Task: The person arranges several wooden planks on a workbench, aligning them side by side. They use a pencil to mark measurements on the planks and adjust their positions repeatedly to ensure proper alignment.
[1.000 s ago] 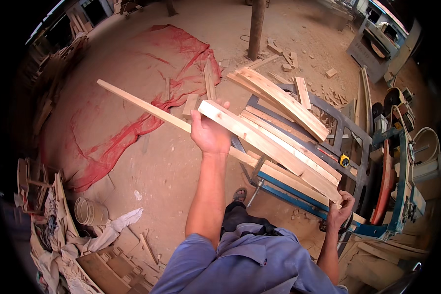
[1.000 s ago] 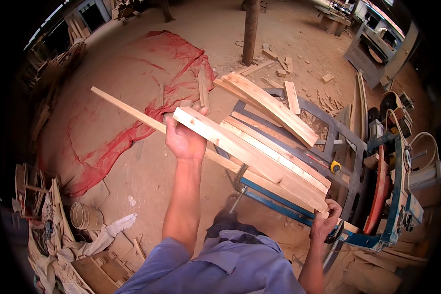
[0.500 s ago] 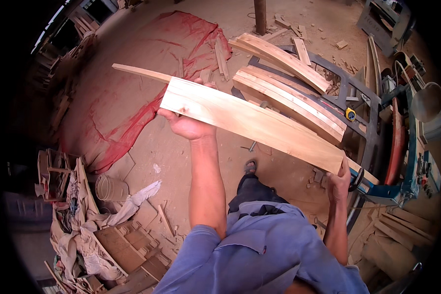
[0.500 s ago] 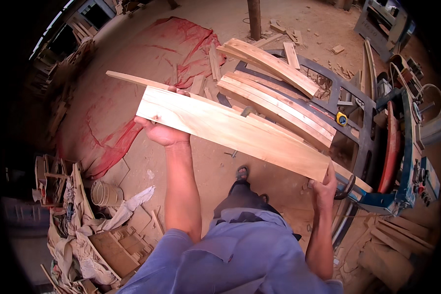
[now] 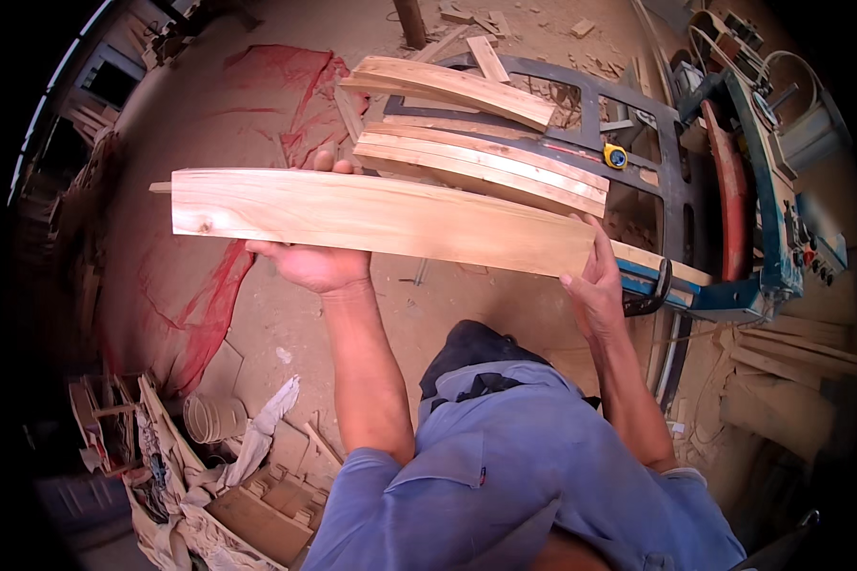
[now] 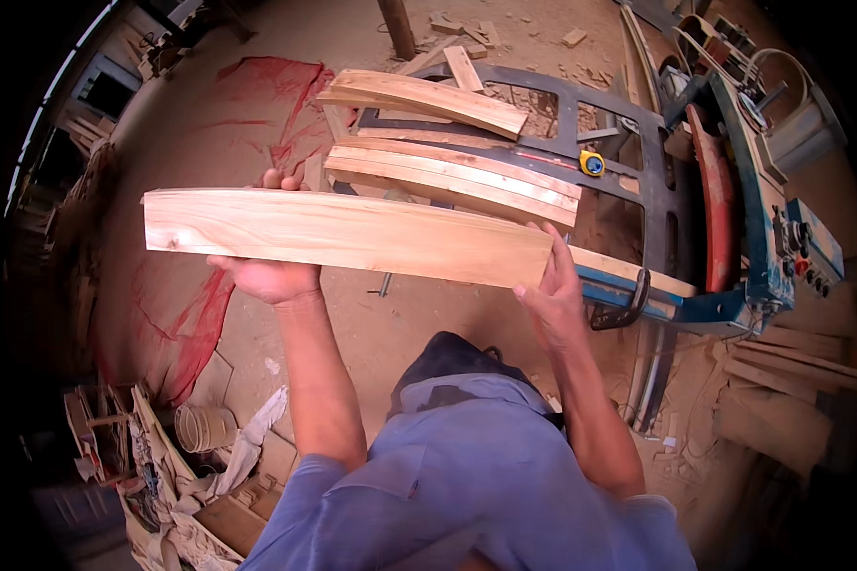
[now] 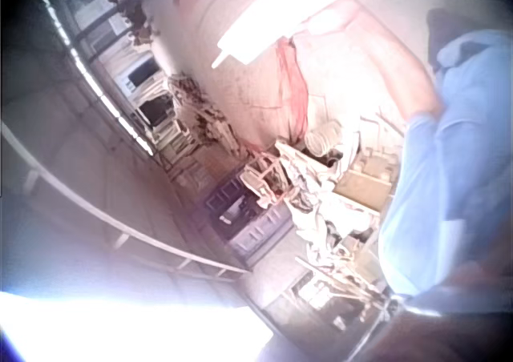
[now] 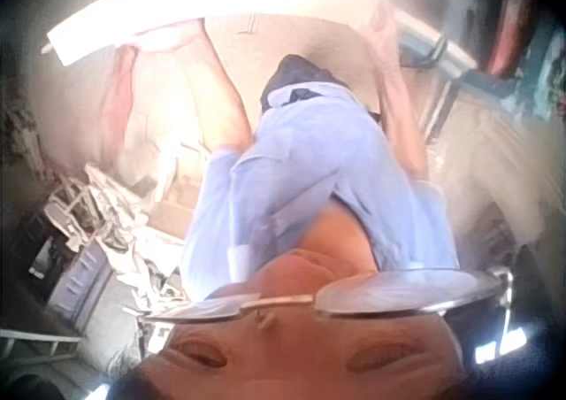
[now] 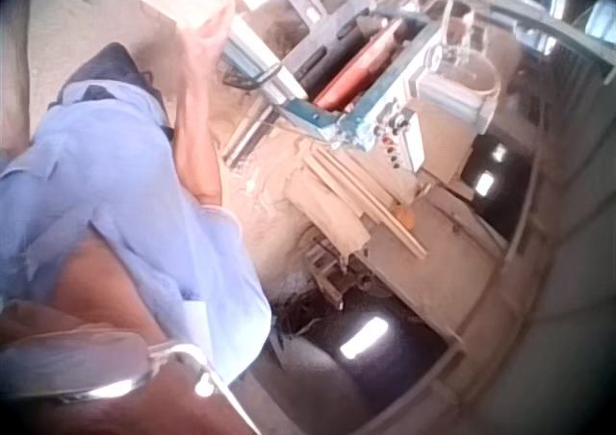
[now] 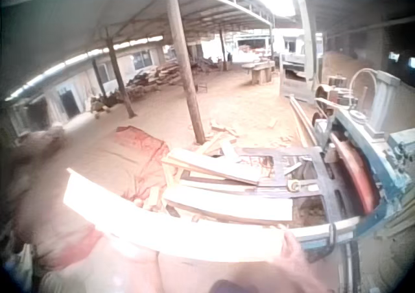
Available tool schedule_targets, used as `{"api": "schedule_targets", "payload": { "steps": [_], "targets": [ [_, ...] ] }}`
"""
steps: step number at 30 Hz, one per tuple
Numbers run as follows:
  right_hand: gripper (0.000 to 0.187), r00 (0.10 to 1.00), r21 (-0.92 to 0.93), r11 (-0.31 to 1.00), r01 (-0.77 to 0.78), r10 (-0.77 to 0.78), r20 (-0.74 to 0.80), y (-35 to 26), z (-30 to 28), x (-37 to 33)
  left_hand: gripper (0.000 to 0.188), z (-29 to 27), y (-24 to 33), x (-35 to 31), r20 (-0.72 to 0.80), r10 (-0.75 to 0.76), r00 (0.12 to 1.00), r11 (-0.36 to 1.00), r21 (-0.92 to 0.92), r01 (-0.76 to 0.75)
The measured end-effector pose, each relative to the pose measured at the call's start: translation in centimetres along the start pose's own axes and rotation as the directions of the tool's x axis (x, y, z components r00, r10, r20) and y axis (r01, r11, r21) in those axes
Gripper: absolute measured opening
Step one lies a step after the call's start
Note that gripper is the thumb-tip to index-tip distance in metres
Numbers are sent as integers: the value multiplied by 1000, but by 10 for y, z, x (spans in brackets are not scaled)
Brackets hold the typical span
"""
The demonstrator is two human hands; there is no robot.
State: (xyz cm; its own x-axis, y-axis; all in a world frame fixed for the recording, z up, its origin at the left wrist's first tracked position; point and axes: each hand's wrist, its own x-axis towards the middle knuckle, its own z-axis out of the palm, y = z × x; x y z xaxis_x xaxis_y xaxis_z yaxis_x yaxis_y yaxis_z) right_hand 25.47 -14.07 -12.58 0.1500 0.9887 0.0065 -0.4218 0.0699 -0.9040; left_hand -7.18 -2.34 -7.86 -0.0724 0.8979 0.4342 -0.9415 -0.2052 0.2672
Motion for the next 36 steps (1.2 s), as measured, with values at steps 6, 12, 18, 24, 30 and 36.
{"api": "schedule_targets", "payload": {
  "steps": [6, 12, 18, 24, 30, 36],
  "targets": [
    [104, 1000, -33, 999, 10, -10, -9, 21, 7, 4, 112, -21, 16, 4, -141, 43, 989, 996, 78, -32],
    [102, 999, -91, 995, 38, -41, -36, 41, 42, 23, 89, -30, 29, 33, -233, 88, 969, 995, -33, -99],
    [102, 983, -297, 941, -160, 124, -136, 55, 75, 35, 98, -45, 58, 62, -397, 46, 917, 997, -34, -65],
    [101, 974, -370, 912, -175, 107, -199, 82, 89, 50, 98, -65, 65, 90, -395, 37, 918, 998, -25, -51],
    [108, 978, -472, 868, -154, 67, -196, 78, 105, 53, 96, -80, 57, 100, -379, 37, 925, 999, -6, -42],
    [112, 978, -431, 894, -125, 39, -204, 60, 95, 64, 95, -83, 29, 105, -309, -15, 951, 996, -93, -15]
  ]
}}
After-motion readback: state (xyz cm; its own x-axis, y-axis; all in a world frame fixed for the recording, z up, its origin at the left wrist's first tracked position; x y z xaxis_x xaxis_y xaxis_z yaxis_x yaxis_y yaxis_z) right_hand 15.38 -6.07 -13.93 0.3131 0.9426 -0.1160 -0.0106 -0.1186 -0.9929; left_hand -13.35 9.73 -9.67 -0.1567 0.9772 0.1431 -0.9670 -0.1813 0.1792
